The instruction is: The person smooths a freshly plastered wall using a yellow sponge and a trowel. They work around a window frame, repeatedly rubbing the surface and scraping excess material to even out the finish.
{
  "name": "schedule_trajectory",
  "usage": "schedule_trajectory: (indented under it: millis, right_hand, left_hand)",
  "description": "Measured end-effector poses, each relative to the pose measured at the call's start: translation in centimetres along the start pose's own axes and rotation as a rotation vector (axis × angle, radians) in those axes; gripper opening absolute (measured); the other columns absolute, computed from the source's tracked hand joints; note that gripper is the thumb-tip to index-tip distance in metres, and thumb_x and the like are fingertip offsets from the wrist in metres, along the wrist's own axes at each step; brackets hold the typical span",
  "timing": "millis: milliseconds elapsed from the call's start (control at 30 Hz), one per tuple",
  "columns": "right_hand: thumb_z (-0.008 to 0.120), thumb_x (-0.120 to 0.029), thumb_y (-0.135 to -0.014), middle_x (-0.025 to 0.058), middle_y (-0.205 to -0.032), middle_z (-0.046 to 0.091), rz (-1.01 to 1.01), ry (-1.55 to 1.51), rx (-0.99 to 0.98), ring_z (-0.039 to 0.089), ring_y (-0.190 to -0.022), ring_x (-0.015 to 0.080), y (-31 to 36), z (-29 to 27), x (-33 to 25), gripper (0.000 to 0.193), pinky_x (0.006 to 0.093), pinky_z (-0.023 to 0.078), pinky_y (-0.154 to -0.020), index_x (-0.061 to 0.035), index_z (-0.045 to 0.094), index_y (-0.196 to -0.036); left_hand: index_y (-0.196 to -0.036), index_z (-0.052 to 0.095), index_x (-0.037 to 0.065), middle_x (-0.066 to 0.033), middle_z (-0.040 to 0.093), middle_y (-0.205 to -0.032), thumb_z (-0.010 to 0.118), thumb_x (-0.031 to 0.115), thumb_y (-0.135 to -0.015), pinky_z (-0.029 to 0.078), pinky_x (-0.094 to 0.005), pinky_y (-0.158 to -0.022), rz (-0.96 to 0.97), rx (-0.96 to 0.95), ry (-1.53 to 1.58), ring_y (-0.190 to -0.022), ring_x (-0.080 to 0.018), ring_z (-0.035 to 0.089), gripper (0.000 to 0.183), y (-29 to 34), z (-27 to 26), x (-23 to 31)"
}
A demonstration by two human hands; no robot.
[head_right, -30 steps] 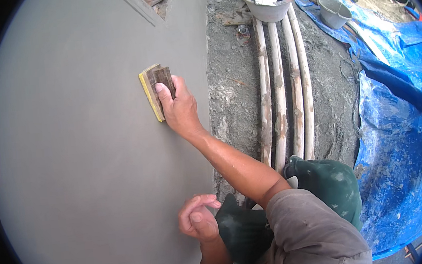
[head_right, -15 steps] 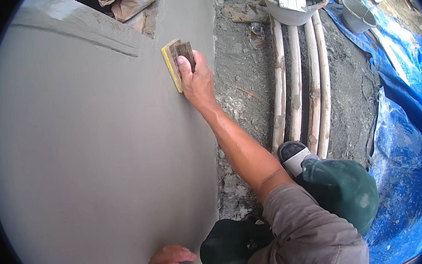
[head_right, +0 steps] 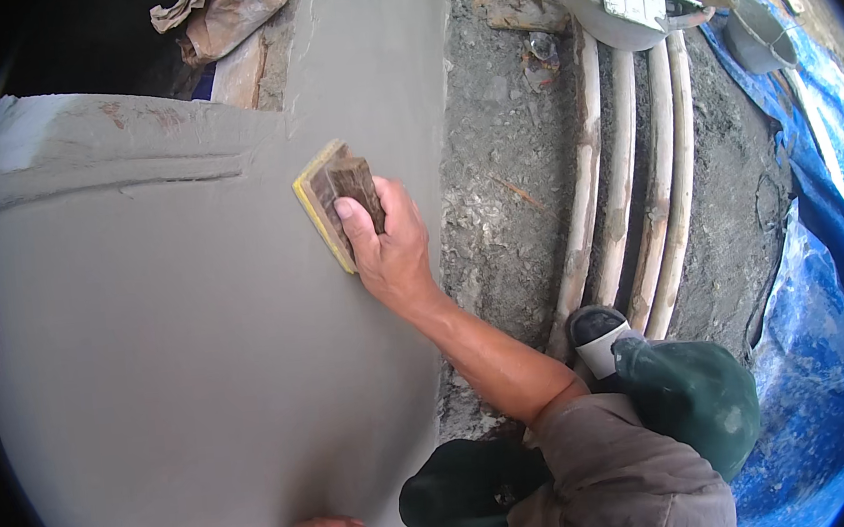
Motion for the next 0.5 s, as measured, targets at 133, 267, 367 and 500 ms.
schedule_trajectory:
  millis: [133, 267, 367, 500]
  right_hand:
    - [0.056, -0.035, -0.096, 0.0196, -0.085, 0.065, -0.045, 0.08, 0.144, 0.063, -0.082, 0.0339, -15.5, -1.0, -0.7, 0.038, 0.0438, 0.048, -0.076, 0.0025, 0.057, -0.105]
    - [0.052, -0.043, -0.095, 0.0233, -0.094, 0.067, 0.187, 0.211, 0.198, 0.064, -0.093, 0.0372, -18.8, -2.3, 7.2, 0.048, 0.0453, 0.047, -0.083, 0.0032, 0.058, -0.106]
    - [0.052, -0.043, -0.094, 0.0249, -0.1, 0.066, 0.435, 0.227, 0.179, 0.063, -0.097, 0.0389, -13.3, -3.5, 16.0, 0.048, 0.0459, 0.046, -0.087, 0.0036, 0.059, -0.106]
    - [0.048, -0.042, -0.097, 0.027, -0.105, 0.064, 0.718, 0.315, 0.102, 0.061, -0.102, 0.0399, 5.9, -5.2, 23.8, 0.049, 0.0459, 0.044, -0.09, 0.0045, 0.056, -0.109]
  left_hand:
    - [-0.137, 0.041, 0.0, -0.0292, 0.061, -0.112, 0.061, 0.048, -0.091, 0.06, -0.0426, -0.069, 0.027, -0.029, 0.017, -0.081, -0.0339, 0.07, 0.069, -1.7, 0.7, 0.1]
    - [-0.138, 0.04, 0.0, -0.0294, 0.061, -0.111, 0.061, 0.05, -0.091, 0.06, -0.0425, -0.069, 0.04, -0.046, 0.002, -0.081, -0.0338, 0.07, 0.071, -2.4, 0.8, 0.5]
    - [-0.139, 0.039, 0.0, -0.0294, 0.061, -0.111, 0.06, 0.051, -0.091, 0.06, -0.0423, -0.069, 0.041, -0.055, -0.006, -0.081, -0.0337, 0.07, 0.073, -2.6, 0.8, 0.6]
    - [-0.139, 0.038, 0.0, -0.0296, 0.061, -0.111, 0.059, 0.053, -0.091, 0.06, -0.0421, -0.069, 0.034, -0.054, -0.009, -0.08, -0.0336, 0.07, 0.075, -1.9, 0.8, 0.7]
Point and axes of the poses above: each hand's wrist, its own y-axis away from the middle knuckle, its own z-axis out of the palm, x = y × z, the point moved 9 cm from there along -y, towards the middle knuckle
